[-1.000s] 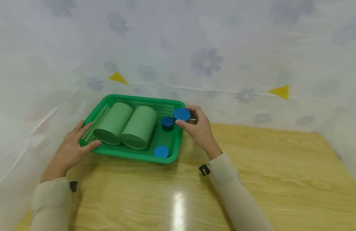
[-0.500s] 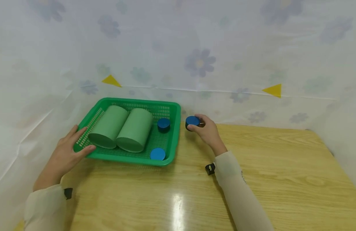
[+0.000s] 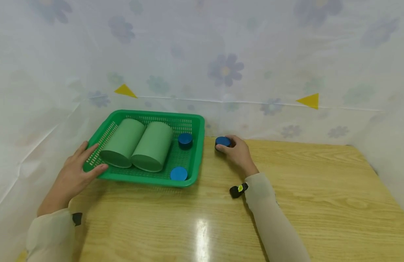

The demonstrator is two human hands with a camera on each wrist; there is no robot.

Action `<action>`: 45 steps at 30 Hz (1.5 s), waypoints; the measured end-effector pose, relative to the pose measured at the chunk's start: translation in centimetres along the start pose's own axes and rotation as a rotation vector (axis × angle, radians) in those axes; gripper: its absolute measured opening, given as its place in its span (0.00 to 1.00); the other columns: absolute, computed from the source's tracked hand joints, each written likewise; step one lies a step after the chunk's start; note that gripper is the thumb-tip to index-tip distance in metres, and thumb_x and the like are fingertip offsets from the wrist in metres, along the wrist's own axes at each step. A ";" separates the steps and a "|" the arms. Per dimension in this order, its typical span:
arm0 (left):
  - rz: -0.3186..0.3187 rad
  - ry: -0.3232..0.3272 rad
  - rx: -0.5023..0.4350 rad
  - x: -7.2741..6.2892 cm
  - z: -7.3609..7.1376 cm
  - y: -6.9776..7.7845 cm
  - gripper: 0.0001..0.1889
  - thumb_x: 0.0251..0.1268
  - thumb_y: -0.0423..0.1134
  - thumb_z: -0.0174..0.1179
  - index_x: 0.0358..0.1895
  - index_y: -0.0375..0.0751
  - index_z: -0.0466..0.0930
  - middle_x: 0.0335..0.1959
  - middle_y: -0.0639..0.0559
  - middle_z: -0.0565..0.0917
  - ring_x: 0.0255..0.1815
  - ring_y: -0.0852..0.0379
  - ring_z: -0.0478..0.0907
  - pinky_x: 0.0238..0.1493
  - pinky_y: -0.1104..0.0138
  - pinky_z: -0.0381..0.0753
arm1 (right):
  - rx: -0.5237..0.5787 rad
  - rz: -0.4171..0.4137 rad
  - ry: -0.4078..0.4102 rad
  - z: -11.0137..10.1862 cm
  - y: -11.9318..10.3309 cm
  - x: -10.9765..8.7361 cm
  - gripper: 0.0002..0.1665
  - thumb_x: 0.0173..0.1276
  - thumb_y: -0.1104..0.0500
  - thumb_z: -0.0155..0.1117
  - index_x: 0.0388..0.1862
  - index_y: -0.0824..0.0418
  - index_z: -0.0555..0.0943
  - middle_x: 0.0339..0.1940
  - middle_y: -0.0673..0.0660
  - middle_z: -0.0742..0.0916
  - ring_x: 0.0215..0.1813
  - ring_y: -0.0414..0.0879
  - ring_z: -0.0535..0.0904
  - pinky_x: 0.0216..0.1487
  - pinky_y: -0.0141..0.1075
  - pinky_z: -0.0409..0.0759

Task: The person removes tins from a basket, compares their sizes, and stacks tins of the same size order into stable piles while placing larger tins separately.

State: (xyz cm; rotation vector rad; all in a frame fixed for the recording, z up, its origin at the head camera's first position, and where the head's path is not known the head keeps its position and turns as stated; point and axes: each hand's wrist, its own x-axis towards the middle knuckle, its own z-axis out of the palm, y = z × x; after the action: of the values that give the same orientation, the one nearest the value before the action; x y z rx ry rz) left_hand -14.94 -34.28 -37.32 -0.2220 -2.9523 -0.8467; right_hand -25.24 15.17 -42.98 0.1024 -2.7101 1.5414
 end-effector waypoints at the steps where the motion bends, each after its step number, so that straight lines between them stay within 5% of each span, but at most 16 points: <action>1: 0.000 0.001 0.000 0.0 0.0 0.0 0.44 0.75 0.55 0.58 0.83 0.44 0.46 0.82 0.35 0.38 0.73 0.16 0.40 0.53 0.20 0.52 | 0.004 0.003 -0.004 0.1 0.1 0.0 0.41 0.67 0.45 0.73 0.72 0.63 0.72 0.65 0.64 0.78 0.64 0.58 0.75 0.64 0.50 0.74; 20: -0.004 0.006 -0.003 0.0 0.0 0.2 0.43 0.75 0.56 0.58 0.83 0.44 0.47 0.83 0.37 0.36 0.74 0.17 0.40 0.55 0.21 0.51 | -0.074 0.053 -0.030 1.1 -0.3 -0.4 0.44 0.69 0.47 0.71 0.78 0.60 0.66 0.72 0.65 0.73 0.70 0.62 0.70 0.67 0.54 0.71; 31: -0.006 0.008 -0.002 0.1 0.0 0.1 0.43 0.75 0.56 0.57 0.83 0.44 0.46 0.82 0.37 0.37 0.74 0.17 0.41 0.56 0.22 0.52 | -0.177 0.080 -0.170 -1.9 -0.6 -0.7 0.43 0.72 0.49 0.68 0.79 0.63 0.63 0.71 0.69 0.72 0.69 0.65 0.71 0.66 0.55 0.73; 45: -0.009 0.006 -0.012 0.0 0.0 0.3 0.43 0.75 0.56 0.57 0.83 0.43 0.47 0.82 0.36 0.38 0.75 0.18 0.41 0.56 0.22 0.51 | -0.281 0.119 -0.207 -4.4 -0.6 -0.9 0.47 0.74 0.49 0.66 0.81 0.67 0.57 0.75 0.73 0.67 0.72 0.70 0.66 0.67 0.60 0.69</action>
State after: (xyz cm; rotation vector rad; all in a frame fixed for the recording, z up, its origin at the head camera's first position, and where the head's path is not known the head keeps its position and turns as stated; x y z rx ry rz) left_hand -14.90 -34.04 -37.13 -0.2060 -2.9458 -0.8644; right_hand -24.35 18.70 -40.30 0.1018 -3.1181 1.2173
